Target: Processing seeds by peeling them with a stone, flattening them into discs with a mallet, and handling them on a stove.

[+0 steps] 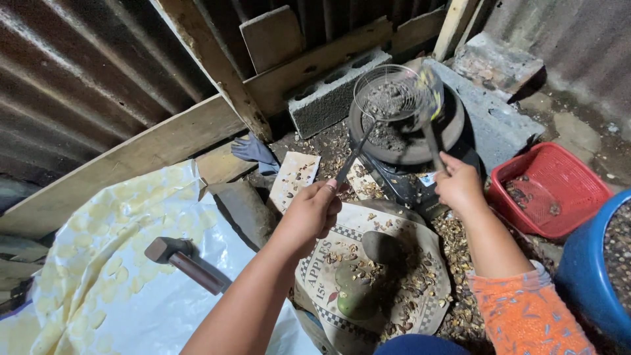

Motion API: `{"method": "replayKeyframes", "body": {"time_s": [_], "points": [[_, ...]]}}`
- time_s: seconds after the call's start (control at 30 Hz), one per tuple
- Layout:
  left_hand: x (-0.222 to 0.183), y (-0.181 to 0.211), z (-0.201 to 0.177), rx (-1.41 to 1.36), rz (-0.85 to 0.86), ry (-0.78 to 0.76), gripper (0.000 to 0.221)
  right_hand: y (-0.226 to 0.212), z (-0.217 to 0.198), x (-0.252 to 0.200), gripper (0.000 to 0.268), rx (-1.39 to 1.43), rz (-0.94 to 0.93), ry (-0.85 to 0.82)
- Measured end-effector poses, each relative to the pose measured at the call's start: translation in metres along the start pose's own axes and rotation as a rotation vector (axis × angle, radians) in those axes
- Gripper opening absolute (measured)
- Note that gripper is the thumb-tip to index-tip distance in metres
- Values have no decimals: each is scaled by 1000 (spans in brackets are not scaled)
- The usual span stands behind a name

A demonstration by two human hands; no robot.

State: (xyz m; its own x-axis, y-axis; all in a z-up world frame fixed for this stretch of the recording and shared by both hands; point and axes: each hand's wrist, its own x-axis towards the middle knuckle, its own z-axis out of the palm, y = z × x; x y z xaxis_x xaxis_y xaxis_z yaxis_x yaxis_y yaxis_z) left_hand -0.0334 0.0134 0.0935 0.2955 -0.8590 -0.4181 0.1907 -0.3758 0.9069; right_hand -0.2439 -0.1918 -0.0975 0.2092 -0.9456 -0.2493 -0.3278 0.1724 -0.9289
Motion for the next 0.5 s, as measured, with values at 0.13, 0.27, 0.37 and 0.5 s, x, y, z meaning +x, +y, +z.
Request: {"method": "replayKeyframes", "body": {"time_s": [0.13,0.27,0.37,0.5], "points": [[-10,15,-1,32,18,4,34,8,-4,-1,56,-536,-345,169],[-8,16,-4,-26,24,11,34,7,-3,-4,55,-531,-312,126],[-5,15,-5,-10,33,14,35,11,7,-5,56,-526,-237,95],[-2,12,-3,-1,19,23,36,49,26,30,57,-556,-129,46]]}}
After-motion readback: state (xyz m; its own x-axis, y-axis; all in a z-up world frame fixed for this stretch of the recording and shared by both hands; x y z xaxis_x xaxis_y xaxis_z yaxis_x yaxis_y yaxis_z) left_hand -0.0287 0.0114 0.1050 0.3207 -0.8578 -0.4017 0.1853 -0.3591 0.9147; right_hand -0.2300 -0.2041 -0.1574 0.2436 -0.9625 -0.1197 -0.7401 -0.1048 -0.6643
